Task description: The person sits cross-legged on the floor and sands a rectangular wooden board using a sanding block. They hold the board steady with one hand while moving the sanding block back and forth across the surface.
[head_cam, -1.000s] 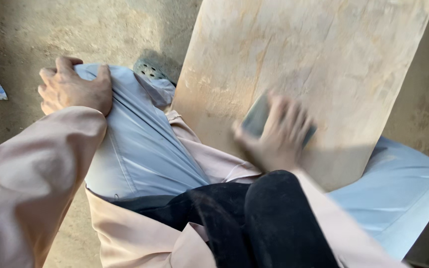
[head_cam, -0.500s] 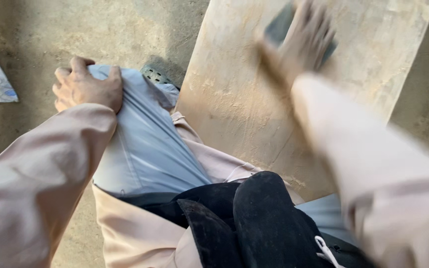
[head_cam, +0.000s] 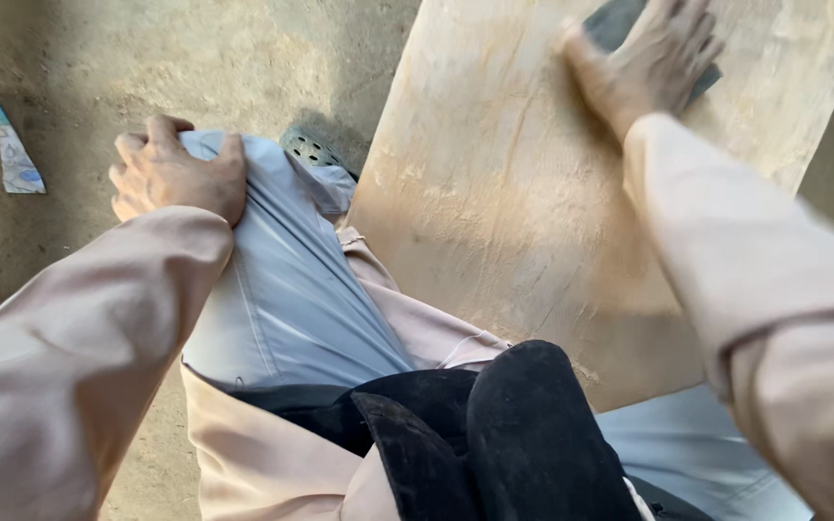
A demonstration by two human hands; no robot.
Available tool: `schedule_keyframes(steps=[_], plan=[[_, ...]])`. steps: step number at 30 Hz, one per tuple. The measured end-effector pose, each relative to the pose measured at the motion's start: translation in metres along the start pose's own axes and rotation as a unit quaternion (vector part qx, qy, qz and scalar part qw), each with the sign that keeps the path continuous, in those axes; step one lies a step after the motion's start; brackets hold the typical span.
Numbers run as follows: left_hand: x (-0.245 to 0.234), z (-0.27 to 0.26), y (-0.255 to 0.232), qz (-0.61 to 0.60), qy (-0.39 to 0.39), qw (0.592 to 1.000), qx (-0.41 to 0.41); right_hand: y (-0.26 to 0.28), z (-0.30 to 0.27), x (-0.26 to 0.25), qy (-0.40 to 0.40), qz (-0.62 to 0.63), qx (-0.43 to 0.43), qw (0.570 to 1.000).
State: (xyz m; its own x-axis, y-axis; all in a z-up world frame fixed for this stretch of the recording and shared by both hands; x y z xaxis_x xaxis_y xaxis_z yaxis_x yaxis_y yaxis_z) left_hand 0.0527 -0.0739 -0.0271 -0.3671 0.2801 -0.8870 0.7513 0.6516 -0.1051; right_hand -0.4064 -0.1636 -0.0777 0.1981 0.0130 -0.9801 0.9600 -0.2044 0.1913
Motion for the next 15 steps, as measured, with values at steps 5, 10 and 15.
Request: schedule_keyframes(steps=[5, 10, 15], plan=[[0.000, -0.003, -0.001, -0.004, 0.012, 1.000, -0.001, 0.037, -0.076, -0.024, -0.027, -0.010, -0.047, 0.998], [0.004, 0.005, 0.009, 0.000, 0.015, 1.000, 0.015, 0.071, -0.232, -0.016, 0.125, -0.016, -0.083, 0.988], [0.007, 0.006, 0.007, 0.011, 0.001, 1.000, 0.014, 0.021, -0.116, 0.011, 0.069, 0.016, -0.009, 0.997]])
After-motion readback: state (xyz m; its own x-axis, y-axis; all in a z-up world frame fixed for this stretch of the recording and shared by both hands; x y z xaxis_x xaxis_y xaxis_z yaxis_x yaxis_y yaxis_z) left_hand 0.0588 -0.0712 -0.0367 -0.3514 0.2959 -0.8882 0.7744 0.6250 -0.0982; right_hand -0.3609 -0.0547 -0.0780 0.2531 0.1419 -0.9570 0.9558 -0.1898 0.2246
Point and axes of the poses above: each hand's wrist, its own z-axis towards the middle knuckle, its own x-axis out of the palm, y = z × x, the point moved 4 cm from there along z, towards the middle knuckle, and after that the axes turned 10 degrees about y, right-handed, at the moved point
